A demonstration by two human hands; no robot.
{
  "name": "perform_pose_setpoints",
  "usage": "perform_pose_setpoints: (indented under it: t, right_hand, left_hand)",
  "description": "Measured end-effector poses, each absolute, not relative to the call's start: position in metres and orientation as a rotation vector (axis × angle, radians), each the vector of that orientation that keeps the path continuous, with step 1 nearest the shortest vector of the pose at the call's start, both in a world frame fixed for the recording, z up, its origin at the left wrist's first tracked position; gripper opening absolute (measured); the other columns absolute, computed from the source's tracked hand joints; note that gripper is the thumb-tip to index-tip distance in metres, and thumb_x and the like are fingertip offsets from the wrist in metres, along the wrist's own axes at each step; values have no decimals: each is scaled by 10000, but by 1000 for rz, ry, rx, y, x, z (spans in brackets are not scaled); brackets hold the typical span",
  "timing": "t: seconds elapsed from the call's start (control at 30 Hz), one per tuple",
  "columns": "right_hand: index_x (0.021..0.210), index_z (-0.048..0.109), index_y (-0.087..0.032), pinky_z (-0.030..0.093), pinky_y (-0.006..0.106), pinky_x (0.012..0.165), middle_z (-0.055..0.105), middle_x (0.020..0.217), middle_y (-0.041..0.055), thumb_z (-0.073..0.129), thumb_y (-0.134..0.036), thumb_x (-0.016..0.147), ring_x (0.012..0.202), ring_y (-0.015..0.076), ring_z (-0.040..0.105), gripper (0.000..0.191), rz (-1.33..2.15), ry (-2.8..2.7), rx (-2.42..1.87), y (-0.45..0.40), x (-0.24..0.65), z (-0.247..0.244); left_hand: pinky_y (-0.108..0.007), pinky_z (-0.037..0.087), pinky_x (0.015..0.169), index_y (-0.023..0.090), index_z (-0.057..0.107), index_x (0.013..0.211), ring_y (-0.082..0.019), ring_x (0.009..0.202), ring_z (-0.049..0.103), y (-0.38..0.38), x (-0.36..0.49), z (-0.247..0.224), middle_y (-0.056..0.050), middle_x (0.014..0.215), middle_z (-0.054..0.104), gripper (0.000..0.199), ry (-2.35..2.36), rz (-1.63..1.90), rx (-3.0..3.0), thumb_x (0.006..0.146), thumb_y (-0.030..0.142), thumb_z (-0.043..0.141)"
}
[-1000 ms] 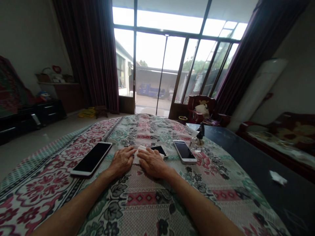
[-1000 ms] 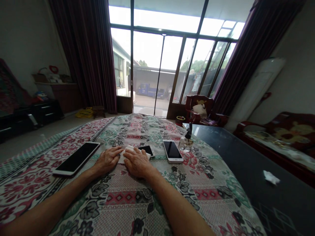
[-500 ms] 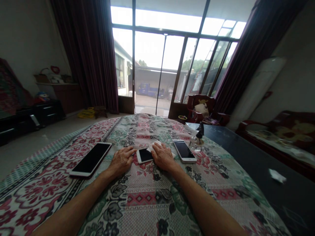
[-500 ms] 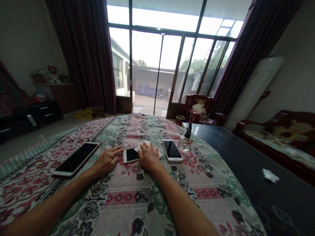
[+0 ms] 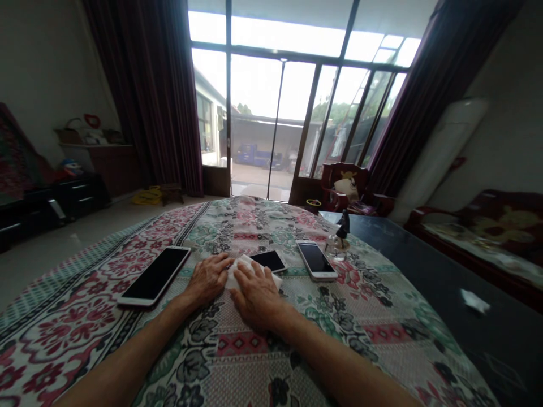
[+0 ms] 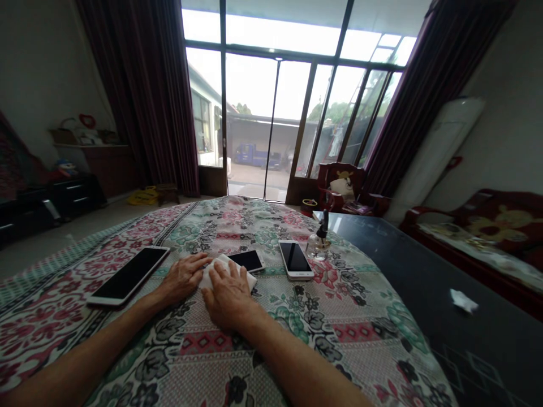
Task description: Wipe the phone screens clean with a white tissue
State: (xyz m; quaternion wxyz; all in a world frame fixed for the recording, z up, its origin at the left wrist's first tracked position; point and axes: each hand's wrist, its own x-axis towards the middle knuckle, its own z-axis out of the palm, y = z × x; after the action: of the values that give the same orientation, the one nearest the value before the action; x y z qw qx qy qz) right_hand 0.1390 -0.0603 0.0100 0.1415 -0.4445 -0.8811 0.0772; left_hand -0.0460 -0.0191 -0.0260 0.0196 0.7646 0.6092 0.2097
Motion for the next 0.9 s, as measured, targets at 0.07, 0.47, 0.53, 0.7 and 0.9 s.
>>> perform_pose_setpoints:
  t: [0.07, 0.47, 0.53, 0.7, 0.9]
  right_hand:
    - [1396, 472, -225, 235, 551, 1114, 406, 1516, 76, 308, -419, 984, 1388, 329, 307, 485, 210, -2528, -1294, -52, 144, 12]
    - [1401, 465, -198, 242, 527, 1094, 386, 1529, 71, 319, -358, 984, 1397, 328, 282, 470, 132, -2333, -1648, -13, 174, 8]
    - [1422, 443, -182, 225, 533, 1106, 363, 1541, 83, 334, -368, 977, 1407, 344, 261, 494, 131, -2326, -1659, -19, 172, 7]
    - [1446, 412, -147, 177, 568, 1130, 331, 1553, 117, 364, -415, 965, 1415, 373, 238, 553, 166, -2427, -1508, -43, 155, 5]
    - [1436, 421, -167, 216, 570, 1120, 344, 1546, 118, 368, -423, 967, 1402, 359, 276, 537, 215, -2527, -1317, -57, 142, 7]
  left_hand:
    - [-417, 353, 1092, 236, 628, 1255, -238, 1298, 484, -18, -46, -26, -64, 1401, 559, 411, 1876, 652, 2377, 893, 209, 435]
    - [-402, 349, 1099, 270, 630, 1252, -227, 1289, 493, -18, -46, -25, -37, 1395, 565, 422, 1862, 656, 2379, 890, 190, 428]
    - [-398, 348, 1101, 276, 632, 1250, -222, 1290, 493, -18, -46, -26, -31, 1394, 566, 421, 1874, 656, 2375, 889, 188, 433]
    - [-397, 341, 1106, 249, 615, 1275, -222, 1311, 474, -18, -45, -27, -41, 1407, 555, 428, 1908, 629, 2382, 889, 188, 440]
    - [-427, 350, 1095, 230, 625, 1263, -244, 1299, 488, -19, -45, -26, -60, 1402, 559, 406, 1898, 643, 2394, 906, 199, 432]
